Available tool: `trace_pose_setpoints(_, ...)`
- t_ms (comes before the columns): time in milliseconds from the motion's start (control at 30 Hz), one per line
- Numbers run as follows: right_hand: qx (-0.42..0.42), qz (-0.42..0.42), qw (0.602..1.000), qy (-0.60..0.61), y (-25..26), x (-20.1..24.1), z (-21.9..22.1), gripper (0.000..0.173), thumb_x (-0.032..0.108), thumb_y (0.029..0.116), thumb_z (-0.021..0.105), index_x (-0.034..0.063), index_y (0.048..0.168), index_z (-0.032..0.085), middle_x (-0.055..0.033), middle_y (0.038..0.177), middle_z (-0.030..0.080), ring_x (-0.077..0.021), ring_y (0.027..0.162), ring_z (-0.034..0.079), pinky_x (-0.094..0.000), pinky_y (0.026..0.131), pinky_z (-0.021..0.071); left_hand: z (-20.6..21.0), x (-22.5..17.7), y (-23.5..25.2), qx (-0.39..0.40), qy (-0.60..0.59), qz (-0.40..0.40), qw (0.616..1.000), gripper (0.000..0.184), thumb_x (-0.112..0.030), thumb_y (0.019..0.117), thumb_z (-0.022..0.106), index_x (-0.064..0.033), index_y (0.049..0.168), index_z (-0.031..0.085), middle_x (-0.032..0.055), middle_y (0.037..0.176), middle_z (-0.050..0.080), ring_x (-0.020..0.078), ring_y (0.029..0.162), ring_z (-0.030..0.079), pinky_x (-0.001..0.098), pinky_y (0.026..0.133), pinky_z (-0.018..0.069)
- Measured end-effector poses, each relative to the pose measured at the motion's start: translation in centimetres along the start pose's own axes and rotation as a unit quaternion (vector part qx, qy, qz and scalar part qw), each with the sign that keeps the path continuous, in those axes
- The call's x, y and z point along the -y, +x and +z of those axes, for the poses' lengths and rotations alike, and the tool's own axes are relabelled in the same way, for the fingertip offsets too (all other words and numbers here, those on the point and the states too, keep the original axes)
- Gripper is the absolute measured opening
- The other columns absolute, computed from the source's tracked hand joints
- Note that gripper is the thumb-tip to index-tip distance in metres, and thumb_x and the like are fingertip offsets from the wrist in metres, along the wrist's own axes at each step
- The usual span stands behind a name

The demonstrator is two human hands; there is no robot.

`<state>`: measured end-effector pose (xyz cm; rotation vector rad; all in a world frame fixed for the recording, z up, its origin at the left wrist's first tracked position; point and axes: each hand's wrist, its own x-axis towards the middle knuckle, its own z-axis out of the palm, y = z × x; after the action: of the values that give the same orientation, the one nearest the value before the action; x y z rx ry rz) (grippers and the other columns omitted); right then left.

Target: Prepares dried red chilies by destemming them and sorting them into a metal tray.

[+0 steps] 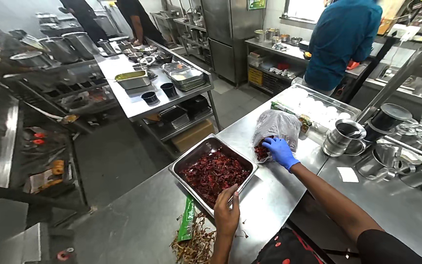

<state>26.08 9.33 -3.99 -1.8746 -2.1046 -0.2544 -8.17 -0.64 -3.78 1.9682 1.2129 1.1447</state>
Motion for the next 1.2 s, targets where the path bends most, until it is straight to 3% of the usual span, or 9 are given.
trace_pose_setpoints(67, 0.073, 0.026, 0.997, -0.003, 0.4, -0.2, 0.9, 0.044, 0.025, 0.0861, 0.077, 0.0237, 0.129, 0.07, -0.0121, 0.139, 0.062, -0.0421, 0.117, 0.06, -0.0627, 0.091, 0.0495, 0.7, -0.2, 0.1, 0.019, -0.02, -0.004, 1.0, 0.028, -0.025, 0.1024, 0.058, -0.0152, 0.123, 0.074, -0.0021, 0.12, 0.073, 0.0104, 0.114, 0.067, 0.0354, 0.101, 0.0562)
trace_pose_setpoints(200, 0.102, 0.063, 0.993, 0.004, 0.7, 0.5, 2.8, 0.021, 0.035, 0.0884, 0.075, 0.017, 0.1, 0.078, -0.0123, 0.121, 0.068, -0.0403, 0.115, 0.059, -0.0633, 0.096, 0.0465, 1.8, -0.8, -0.1, 0.041, -0.041, 0.011, 0.998, 0.027, -0.024, 0.1024, 0.058, -0.0134, 0.12, 0.075, -0.002, 0.118, 0.073, 0.0101, 0.114, 0.068, 0.0344, 0.102, 0.0564)
trace_pose_setpoints(333, 0.092, 0.115, 0.989, 0.006, 0.8, 1.9, 4.1, 0.036, 0.052, 0.0869, 0.072, 0.0212, 0.106, 0.077, -0.01, 0.118, 0.069, -0.0367, 0.114, 0.059, -0.0602, 0.095, 0.0447, 1.9, -0.7, -0.9, 0.04, -0.06, -0.004, 0.997, 0.026, -0.024, 0.1026, 0.058, -0.0135, 0.119, 0.075, -0.0028, 0.116, 0.074, 0.0091, 0.113, 0.068, 0.0333, 0.102, 0.0562)
trace_pose_setpoints(633, -0.124, 0.219, 0.939, 0.234, -0.5, 4.0, 2.2, 0.02, 0.039, 0.0887, 0.073, 0.0212, 0.096, 0.08, -0.0049, 0.117, 0.069, -0.0308, 0.11, 0.061, -0.0578, 0.089, 0.0478, 1.0, -1.7, -0.5, 0.029, -0.102, -0.018, 0.994, 0.026, -0.022, 0.1031, 0.058, -0.0123, 0.12, 0.075, -0.0016, 0.117, 0.074, 0.0112, 0.113, 0.069, 0.0343, 0.102, 0.0572)
trace_pose_setpoints(767, -0.048, 0.21, 0.83, 0.515, -6.4, 10.3, -6.8, 0.022, 0.03, 0.0976, 0.07, 0.0137, 0.112, 0.073, -0.0064, 0.103, 0.07, -0.0195, 0.088, 0.066, -0.0406, 0.074, 0.0564, 1.9, -3.6, 1.2, 0.053, -0.196, -0.052, 0.978, 0.038, -0.027, 0.1026, 0.062, -0.0136, 0.138, 0.065, 0.0019, 0.134, 0.068, 0.0167, 0.121, 0.066, 0.0395, 0.105, 0.0564)
trace_pose_setpoints(833, 0.002, 0.178, 0.822, 0.541, -8.2, 12.6, -8.4, 0.017, 0.03, 0.0958, 0.071, 0.0152, 0.104, 0.073, -0.0037, 0.096, 0.068, -0.0177, 0.079, 0.063, -0.0372, 0.067, 0.0546, 2.2, -5.3, 2.2, 0.086, -0.24, -0.098, 0.962, 0.048, -0.03, 0.1029, 0.062, -0.0212, 0.149, 0.055, -0.0007, 0.143, 0.062, 0.0169, 0.121, 0.066, 0.0407, 0.103, 0.058)
trace_pose_setpoints(933, -0.028, 0.087, 0.884, 0.458, -8.5, 14.6, -8.2, 0.008, 0.022, 0.0928, 0.07, 0.0147, 0.091, 0.074, 0.0011, 0.095, 0.068, -0.0122, 0.084, 0.064, -0.0323, 0.073, 0.0559, 2.6, -7.1, 3.0, 0.038, -0.266, -0.156, 0.951, 0.031, -0.021, 0.1004, 0.067, -0.0182, 0.131, 0.072, 0.0015, 0.113, 0.076, 0.0183, 0.091, 0.075, 0.0404, 0.083, 0.065)
trace_pose_setpoints(1033, -0.029, 0.009, 0.933, 0.358, -8.9, 14.4, -8.8, 0.013, 0.028, 0.0962, 0.068, 0.0182, 0.1, 0.076, 0.0035, 0.103, 0.07, -0.0121, 0.097, 0.064, -0.0378, 0.087, 0.0548, 2.3, -7.3, 2.8, -0.012, -0.234, -0.149, 0.961, 0.018, -0.017, 0.0989, 0.069, -0.0166, 0.114, 0.079, 0.0004, 0.098, 0.078, 0.0163, 0.079, 0.074, 0.0366, 0.073, 0.0652)
trace_pose_setpoints(1200, 0.049, 0.101, 0.884, 0.454, -8.8, 14.7, -11.4, 0.033, 0.041, 0.1044, 0.054, 0.0166, 0.092, 0.072, 0.0028, 0.085, 0.065, -0.0106, 0.074, 0.06, -0.0316, 0.065, 0.0514, 1.2, -6.4, 1.6, -0.039, -0.12, -0.017, 0.992, 0.019, -0.016, 0.0975, 0.07, -0.0166, 0.115, 0.078, -0.0045, 0.103, 0.077, 0.0085, 0.089, 0.074, 0.032, 0.083, 0.065)
